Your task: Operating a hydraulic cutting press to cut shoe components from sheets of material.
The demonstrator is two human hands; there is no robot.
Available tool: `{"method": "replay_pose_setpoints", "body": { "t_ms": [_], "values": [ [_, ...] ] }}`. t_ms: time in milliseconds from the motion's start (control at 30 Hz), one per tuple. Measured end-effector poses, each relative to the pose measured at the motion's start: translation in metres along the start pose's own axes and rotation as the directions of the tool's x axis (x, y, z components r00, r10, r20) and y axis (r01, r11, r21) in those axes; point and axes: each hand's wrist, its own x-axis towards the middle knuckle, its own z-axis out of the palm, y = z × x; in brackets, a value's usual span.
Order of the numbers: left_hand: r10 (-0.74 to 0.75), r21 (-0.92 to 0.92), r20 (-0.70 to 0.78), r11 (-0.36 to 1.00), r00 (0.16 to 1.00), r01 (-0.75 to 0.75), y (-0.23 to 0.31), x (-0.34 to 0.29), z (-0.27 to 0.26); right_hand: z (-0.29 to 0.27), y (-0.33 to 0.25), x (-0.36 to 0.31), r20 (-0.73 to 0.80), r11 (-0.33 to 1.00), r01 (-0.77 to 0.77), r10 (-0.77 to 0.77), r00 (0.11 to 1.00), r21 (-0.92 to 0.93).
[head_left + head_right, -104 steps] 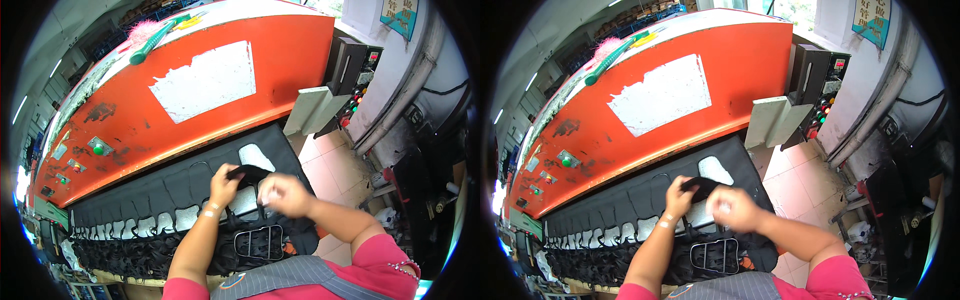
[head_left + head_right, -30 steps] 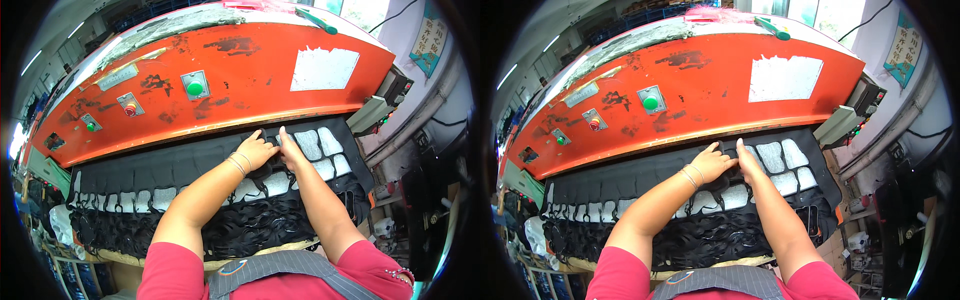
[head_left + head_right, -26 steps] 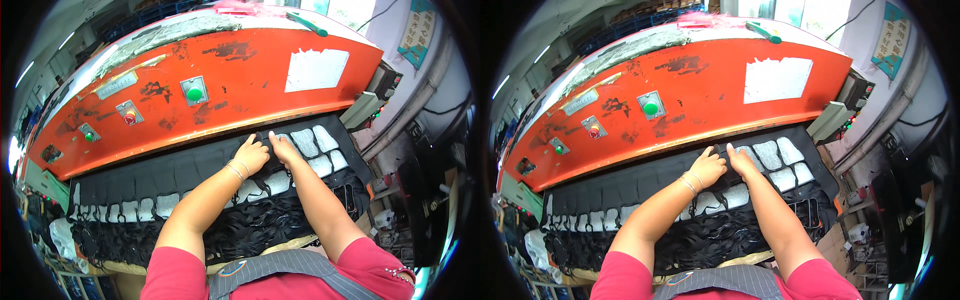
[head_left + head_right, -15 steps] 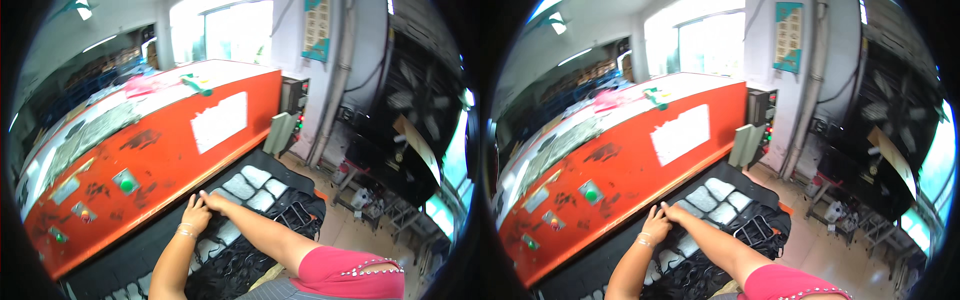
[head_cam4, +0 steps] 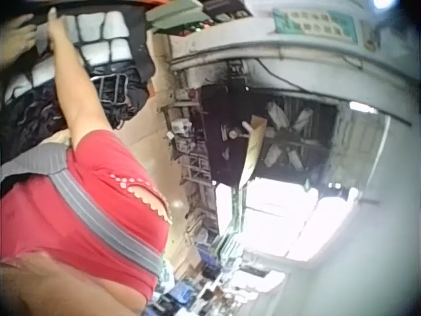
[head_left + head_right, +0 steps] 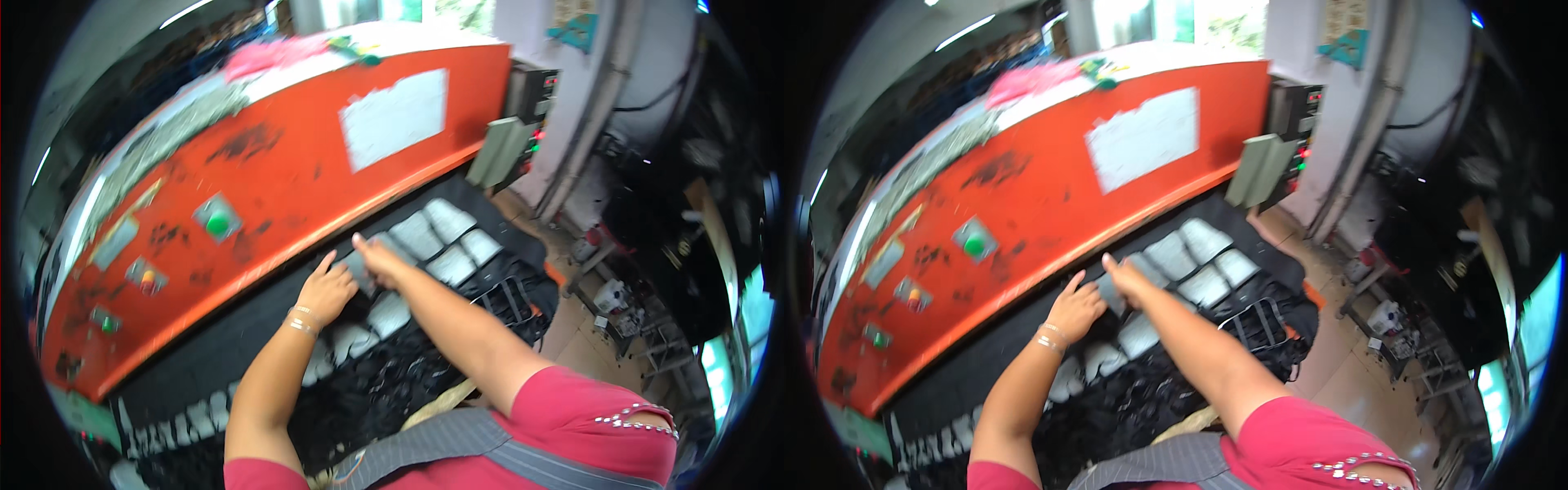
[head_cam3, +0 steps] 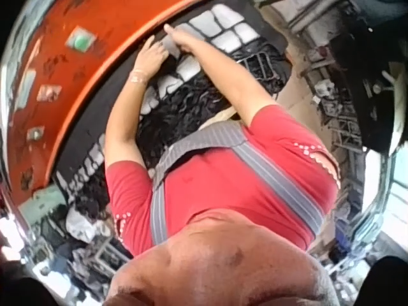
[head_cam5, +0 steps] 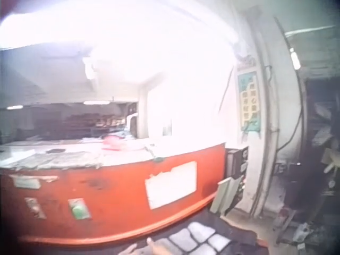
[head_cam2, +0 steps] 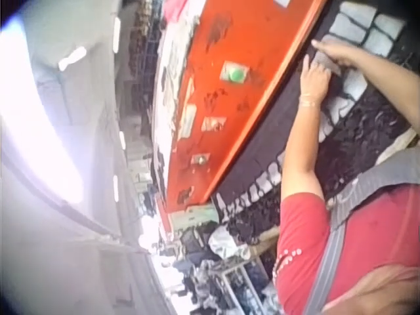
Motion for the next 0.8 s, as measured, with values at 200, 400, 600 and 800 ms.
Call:
{"method": "replay_pose_setpoints", "body": {
  "t_ms": [200, 400, 600, 800],
  "values": [
    [-0.188, -0.234, -0.079, 0.958, 0.979, 0.166, 0.052, -0.102, -0.08, 0.051, -0.013, -0.038, 0.053, 0.719, 0.435, -0.488, 0.871, -0.542],
    [-0.811, -0.961, 0.273, -0.202, 0.517, 0.191, 0.081, -0.134, -0.111, 0.071, -0.006, -0.031, 0.161, 0.796, 0.124, -0.034, 0.986, -0.592],
    [-0.635, -0.742, 0.536, -0.669, 0.556, -0.05, 0.048, -0.114, -0.043, 0.069, 0.027, -0.017, 0.408, 0.993, -0.107, 0.08, 0.909, 0.043],
    [-0.743, -0.869, 0.486, -0.469, 0.46, 0.159, 0.052, -0.066, 0.014, 0.032, 0.054, -0.019, 0.549, 0.879, -0.243, -0.024, 0.836, 0.409]
  ]
}}
